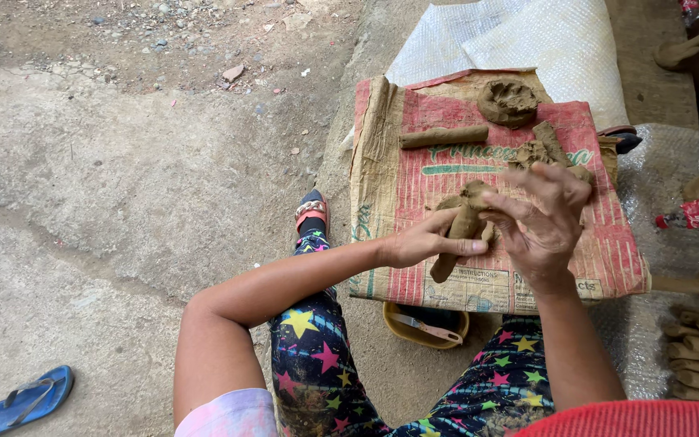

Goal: The person shapes and joins pieces of clay by hand to create a mushroom-shaped object on a low work surface.

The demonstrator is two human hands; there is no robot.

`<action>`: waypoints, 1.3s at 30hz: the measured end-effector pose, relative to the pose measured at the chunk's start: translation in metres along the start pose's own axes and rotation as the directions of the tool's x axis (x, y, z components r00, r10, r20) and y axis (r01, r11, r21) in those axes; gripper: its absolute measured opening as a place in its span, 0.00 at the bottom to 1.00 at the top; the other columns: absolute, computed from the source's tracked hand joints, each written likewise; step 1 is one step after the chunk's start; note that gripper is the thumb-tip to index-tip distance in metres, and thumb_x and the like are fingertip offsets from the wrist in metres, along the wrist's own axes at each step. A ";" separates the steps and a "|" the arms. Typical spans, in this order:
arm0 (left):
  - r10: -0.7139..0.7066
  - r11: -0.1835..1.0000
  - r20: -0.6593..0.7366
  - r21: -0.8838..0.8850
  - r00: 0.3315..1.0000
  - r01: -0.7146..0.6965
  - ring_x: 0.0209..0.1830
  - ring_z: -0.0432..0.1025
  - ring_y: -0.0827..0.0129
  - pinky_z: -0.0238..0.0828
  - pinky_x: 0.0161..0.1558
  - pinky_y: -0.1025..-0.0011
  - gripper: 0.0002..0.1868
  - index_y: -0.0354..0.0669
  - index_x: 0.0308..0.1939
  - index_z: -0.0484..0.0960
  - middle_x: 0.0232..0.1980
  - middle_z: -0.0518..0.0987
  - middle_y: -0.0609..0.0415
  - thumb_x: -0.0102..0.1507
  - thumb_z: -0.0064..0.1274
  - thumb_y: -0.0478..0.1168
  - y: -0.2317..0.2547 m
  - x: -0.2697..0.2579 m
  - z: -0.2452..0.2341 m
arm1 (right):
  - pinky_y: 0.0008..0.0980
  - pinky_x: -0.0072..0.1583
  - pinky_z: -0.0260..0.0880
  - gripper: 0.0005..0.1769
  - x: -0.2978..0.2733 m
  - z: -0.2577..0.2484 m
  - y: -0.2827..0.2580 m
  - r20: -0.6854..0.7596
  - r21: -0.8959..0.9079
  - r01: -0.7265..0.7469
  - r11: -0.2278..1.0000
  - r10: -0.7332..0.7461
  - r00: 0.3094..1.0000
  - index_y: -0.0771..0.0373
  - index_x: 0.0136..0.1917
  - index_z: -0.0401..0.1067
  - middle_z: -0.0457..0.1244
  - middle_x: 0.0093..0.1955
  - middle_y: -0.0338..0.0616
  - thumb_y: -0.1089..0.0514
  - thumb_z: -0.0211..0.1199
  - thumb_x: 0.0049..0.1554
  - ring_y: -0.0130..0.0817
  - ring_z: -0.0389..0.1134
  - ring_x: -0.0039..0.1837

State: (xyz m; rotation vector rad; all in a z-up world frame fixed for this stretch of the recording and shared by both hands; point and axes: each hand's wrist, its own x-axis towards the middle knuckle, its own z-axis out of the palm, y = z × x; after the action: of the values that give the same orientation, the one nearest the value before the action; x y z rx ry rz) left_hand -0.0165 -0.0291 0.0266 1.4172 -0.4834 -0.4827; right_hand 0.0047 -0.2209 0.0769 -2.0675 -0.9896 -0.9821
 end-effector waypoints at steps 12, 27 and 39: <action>0.057 0.566 0.017 -0.824 0.998 -0.018 0.83 0.47 0.48 0.48 0.79 0.43 0.25 0.43 0.58 0.66 0.80 0.57 0.42 0.72 0.36 0.60 -0.007 0.022 -0.001 | 0.43 0.64 0.68 0.28 -0.064 0.021 -0.018 0.157 -0.096 0.243 0.965 -0.227 0.961 0.47 0.68 0.67 0.59 0.64 0.46 0.55 0.72 0.56 0.42 0.58 0.66; -0.421 0.906 -0.319 -0.104 0.849 0.410 0.34 0.80 0.73 0.82 0.35 0.76 0.18 0.35 0.51 0.81 0.42 0.84 0.49 0.63 0.54 0.45 -0.083 0.031 -0.084 | 0.29 0.53 0.81 0.12 0.013 -0.023 0.037 0.424 0.063 -0.418 0.906 0.354 0.834 0.64 0.59 0.68 0.71 0.55 0.48 0.63 0.66 0.64 0.36 0.75 0.56; -0.158 0.885 -0.420 0.341 0.894 0.317 0.48 0.80 0.64 0.79 0.55 0.66 0.26 0.36 0.58 0.80 0.53 0.84 0.44 0.56 0.64 0.37 -0.113 0.061 -0.052 | 0.29 0.46 0.80 0.25 -0.003 0.013 0.049 0.526 0.051 -0.505 0.862 0.407 0.747 0.63 0.66 0.64 0.72 0.51 0.42 0.59 0.69 0.60 0.34 0.75 0.47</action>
State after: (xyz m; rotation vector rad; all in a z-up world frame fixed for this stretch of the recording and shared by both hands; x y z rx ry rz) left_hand 0.0604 -0.0332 -0.0884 1.9371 -0.0827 -0.2989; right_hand 0.0487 -0.2369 0.0566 -2.2854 -0.7064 -0.0781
